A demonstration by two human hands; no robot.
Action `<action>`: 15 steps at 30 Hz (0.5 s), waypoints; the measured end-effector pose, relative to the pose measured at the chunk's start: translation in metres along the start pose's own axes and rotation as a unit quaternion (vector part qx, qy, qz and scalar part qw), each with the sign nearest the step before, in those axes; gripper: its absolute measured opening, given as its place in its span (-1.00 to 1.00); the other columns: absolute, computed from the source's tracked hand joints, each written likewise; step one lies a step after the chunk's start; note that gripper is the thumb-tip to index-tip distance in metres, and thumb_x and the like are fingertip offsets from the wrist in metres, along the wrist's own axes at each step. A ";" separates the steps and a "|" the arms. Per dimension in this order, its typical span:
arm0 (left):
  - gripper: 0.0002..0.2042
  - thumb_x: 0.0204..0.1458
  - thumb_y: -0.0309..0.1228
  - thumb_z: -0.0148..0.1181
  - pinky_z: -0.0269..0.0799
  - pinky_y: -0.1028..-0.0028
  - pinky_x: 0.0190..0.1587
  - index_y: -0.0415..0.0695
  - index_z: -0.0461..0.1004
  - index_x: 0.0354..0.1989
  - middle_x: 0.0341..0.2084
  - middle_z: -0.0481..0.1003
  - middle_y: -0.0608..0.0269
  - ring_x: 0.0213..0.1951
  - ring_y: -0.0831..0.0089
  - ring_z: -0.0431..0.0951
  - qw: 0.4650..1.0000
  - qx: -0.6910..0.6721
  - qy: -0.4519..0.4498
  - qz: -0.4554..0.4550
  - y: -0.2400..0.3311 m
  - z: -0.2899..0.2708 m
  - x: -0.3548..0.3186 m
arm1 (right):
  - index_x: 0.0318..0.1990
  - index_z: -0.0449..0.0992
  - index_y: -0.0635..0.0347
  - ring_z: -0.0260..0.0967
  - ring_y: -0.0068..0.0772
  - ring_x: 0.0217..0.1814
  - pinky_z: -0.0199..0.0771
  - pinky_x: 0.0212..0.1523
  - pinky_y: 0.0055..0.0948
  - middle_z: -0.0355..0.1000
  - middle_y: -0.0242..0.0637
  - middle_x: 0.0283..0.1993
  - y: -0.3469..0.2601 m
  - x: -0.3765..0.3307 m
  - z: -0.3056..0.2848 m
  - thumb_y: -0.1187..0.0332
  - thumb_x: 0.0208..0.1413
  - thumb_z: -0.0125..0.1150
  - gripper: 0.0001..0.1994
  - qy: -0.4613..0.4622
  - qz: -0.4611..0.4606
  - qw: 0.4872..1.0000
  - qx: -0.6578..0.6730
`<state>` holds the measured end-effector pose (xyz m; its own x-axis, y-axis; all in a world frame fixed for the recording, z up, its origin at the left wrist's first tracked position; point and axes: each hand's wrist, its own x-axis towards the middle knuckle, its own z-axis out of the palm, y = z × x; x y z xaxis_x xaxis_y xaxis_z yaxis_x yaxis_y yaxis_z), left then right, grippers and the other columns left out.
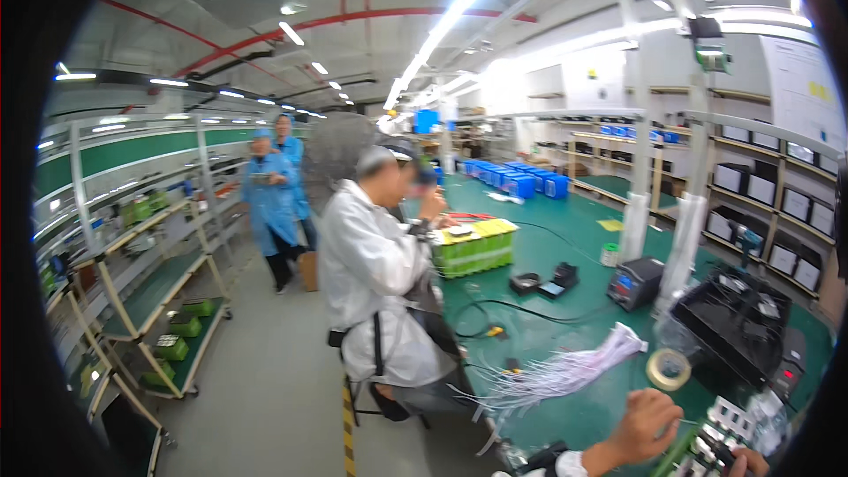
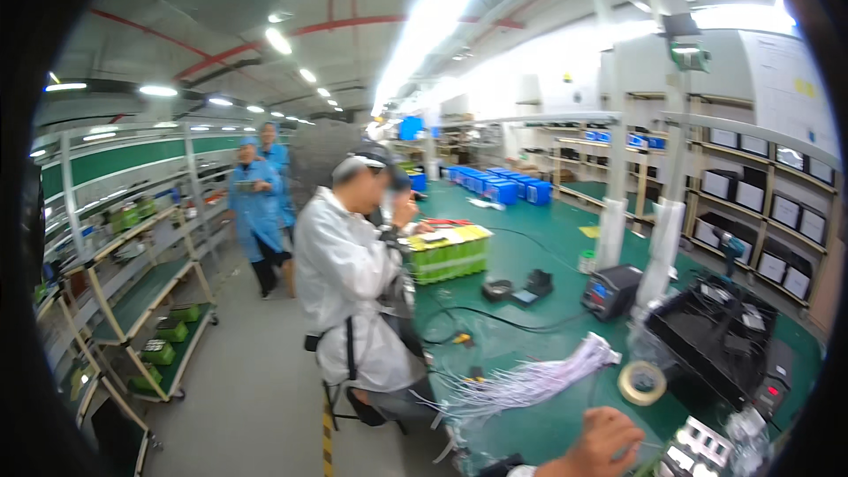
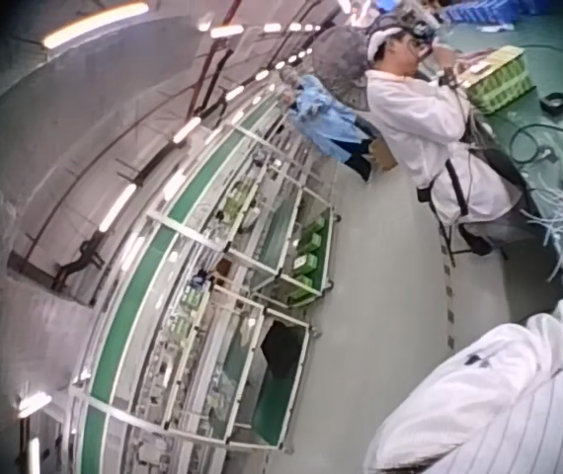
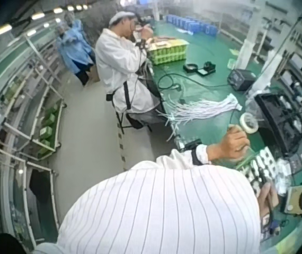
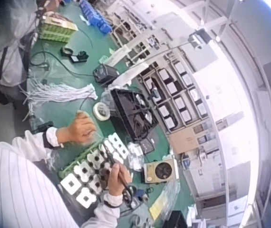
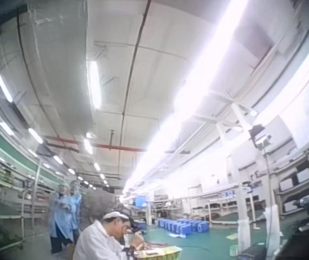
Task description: Soldering metal strips to connect individual cells in a battery pack assembly.
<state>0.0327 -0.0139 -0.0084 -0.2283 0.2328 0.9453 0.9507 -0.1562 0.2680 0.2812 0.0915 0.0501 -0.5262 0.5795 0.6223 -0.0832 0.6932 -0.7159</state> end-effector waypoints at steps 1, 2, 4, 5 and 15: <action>-0.82 -0.08 -0.46 0.30 0.20 0.23 0.01 -0.05 0.52 -0.27 -0.28 0.47 0.29 -0.12 0.26 0.48 1.000 0.014 0.013 0.014 -0.001 0.000 0.001 | -0.29 0.54 0.40 0.11 -0.58 -0.55 0.13 -0.51 -0.40 0.30 -0.29 -0.60 -0.010 0.003 0.000 0.28 0.36 0.18 -0.71 -0.046 -0.007 0.998 -0.032; -0.84 -0.10 -0.45 0.31 0.22 0.21 -0.03 -0.03 0.53 -0.30 -0.34 0.48 0.30 -0.18 0.25 0.49 1.000 0.016 0.020 0.013 -0.003 -0.003 0.003 | -0.32 0.52 0.38 0.08 -0.56 -0.54 0.12 -0.51 -0.39 0.27 -0.31 -0.60 -0.020 0.005 0.002 0.29 0.35 0.19 -0.72 -0.055 -0.016 0.998 -0.026; -0.86 -0.13 -0.44 0.33 0.26 0.20 -0.10 -0.01 0.53 -0.36 -0.41 0.50 0.29 -0.27 0.22 0.50 1.000 0.025 -0.002 0.011 -0.005 -0.007 0.003 | -0.30 0.54 0.36 0.13 -0.52 -0.56 0.17 -0.51 -0.39 0.32 -0.29 -0.57 -0.032 0.008 0.006 0.31 0.33 0.20 -0.74 -0.036 -0.043 0.998 -0.006; -0.85 -0.14 -0.44 0.33 0.25 0.19 -0.11 -0.01 0.53 -0.36 -0.42 0.50 0.30 -0.27 0.21 0.49 0.999 0.038 -0.010 0.021 -0.006 -0.008 0.003 | -0.25 0.59 0.37 0.25 -0.45 -0.58 0.26 -0.52 -0.40 0.42 -0.23 -0.53 -0.035 0.010 0.010 0.30 0.33 0.19 -0.75 0.006 -0.127 0.992 -0.024; -0.87 -0.25 -0.46 0.29 0.12 0.23 -0.09 0.01 0.48 -0.50 -0.41 0.51 0.38 -0.24 0.27 0.39 0.998 0.045 -0.036 0.018 0.003 -0.003 0.010 | -0.18 0.67 0.38 0.39 -0.51 -0.54 0.32 -0.49 -0.46 0.50 -0.25 -0.50 -0.040 0.011 -0.005 0.40 0.24 0.18 -0.79 -0.005 0.025 1.000 -0.018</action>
<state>0.0329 -0.0154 0.0023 -0.1813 0.2969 0.9375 0.9738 -0.0790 0.2133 0.2829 0.0730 0.0873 -0.5374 0.6101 0.5823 -0.0254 0.6784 -0.7343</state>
